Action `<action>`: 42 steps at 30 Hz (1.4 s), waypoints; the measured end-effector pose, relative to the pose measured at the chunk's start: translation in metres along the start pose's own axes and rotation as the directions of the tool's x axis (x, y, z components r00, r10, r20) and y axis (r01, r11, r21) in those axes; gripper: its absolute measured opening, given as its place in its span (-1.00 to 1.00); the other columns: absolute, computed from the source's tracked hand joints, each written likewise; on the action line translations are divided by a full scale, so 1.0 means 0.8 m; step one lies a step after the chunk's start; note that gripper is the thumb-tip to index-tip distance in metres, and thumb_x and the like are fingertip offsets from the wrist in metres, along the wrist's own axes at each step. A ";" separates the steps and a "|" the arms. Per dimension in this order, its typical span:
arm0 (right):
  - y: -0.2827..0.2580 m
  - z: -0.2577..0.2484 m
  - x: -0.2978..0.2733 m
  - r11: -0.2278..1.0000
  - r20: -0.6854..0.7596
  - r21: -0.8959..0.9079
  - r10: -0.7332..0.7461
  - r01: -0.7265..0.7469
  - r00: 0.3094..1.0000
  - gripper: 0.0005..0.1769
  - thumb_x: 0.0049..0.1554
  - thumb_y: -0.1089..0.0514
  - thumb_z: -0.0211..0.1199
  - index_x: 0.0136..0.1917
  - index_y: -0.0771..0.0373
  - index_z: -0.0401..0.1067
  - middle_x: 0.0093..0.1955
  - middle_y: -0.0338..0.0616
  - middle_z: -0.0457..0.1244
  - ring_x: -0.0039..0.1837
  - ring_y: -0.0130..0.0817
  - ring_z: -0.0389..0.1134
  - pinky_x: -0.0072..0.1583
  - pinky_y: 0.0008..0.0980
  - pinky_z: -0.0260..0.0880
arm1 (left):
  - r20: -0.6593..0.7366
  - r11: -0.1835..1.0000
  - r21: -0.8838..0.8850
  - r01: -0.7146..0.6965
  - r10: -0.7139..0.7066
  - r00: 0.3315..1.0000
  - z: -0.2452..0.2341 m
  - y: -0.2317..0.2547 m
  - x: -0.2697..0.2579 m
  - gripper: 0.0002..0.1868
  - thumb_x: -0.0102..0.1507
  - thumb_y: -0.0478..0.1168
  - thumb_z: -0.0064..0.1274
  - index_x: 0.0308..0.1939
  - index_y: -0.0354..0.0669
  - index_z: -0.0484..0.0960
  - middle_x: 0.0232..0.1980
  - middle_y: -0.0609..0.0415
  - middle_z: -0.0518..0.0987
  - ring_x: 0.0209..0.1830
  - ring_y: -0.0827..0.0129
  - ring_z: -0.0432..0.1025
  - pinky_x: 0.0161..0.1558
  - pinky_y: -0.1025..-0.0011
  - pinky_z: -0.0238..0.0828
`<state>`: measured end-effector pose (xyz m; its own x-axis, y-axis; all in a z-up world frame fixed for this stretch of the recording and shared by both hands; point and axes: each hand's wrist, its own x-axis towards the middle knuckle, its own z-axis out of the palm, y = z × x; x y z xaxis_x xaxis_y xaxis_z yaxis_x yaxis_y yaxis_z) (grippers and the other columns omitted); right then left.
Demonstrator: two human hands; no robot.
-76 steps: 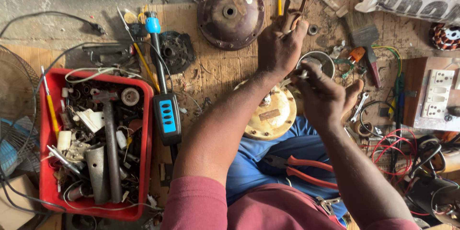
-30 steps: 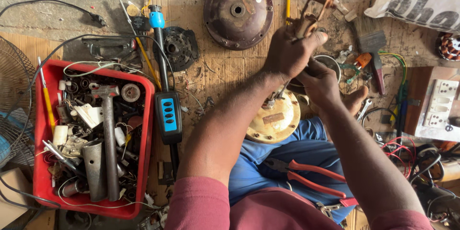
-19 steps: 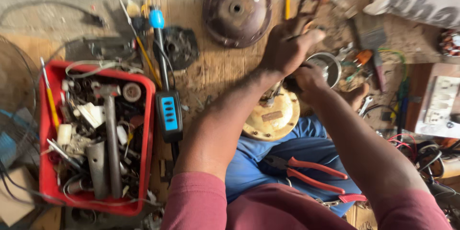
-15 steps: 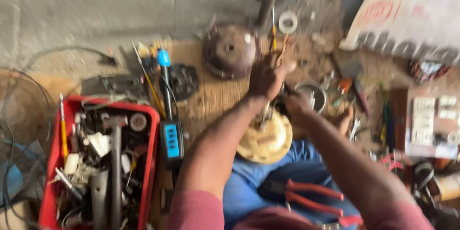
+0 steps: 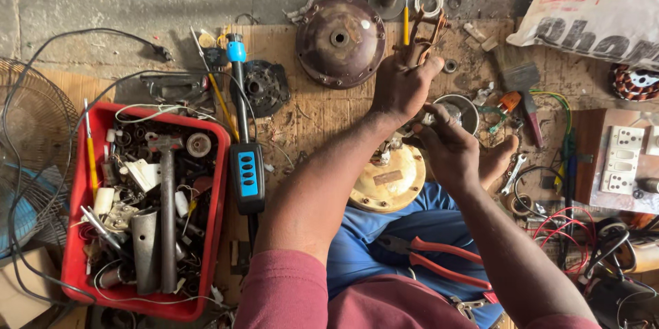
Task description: The person is repairing a ceiling fan motor by using pliers to manipulate wires and a screwdriver to adjust components on the fan housing and downrod.
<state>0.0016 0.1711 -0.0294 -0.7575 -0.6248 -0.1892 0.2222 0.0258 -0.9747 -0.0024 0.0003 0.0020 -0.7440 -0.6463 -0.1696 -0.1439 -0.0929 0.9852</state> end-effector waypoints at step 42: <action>-0.001 0.010 0.027 0.996 0.010 -0.075 0.049 -0.048 0.999 -0.42 0.27 0.39 0.17 0.54 0.30 0.23 0.27 -0.02 0.36 0.24 -0.37 0.42 0.30 -0.37 0.49 | 0.063 0.999 0.043 -0.010 0.007 0.998 0.000 0.006 -0.003 -0.69 0.23 -0.02 0.06 -0.22 -0.21 0.67 -0.46 -0.06 0.64 -0.37 0.18 0.62 -0.22 0.21 0.52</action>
<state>-0.0102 0.1514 -0.0318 -0.7397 -0.6303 -0.2358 0.2121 0.1142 -0.9706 -0.0013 0.0009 0.0071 -0.7848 -0.5978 -0.1637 -0.1642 -0.0542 0.9849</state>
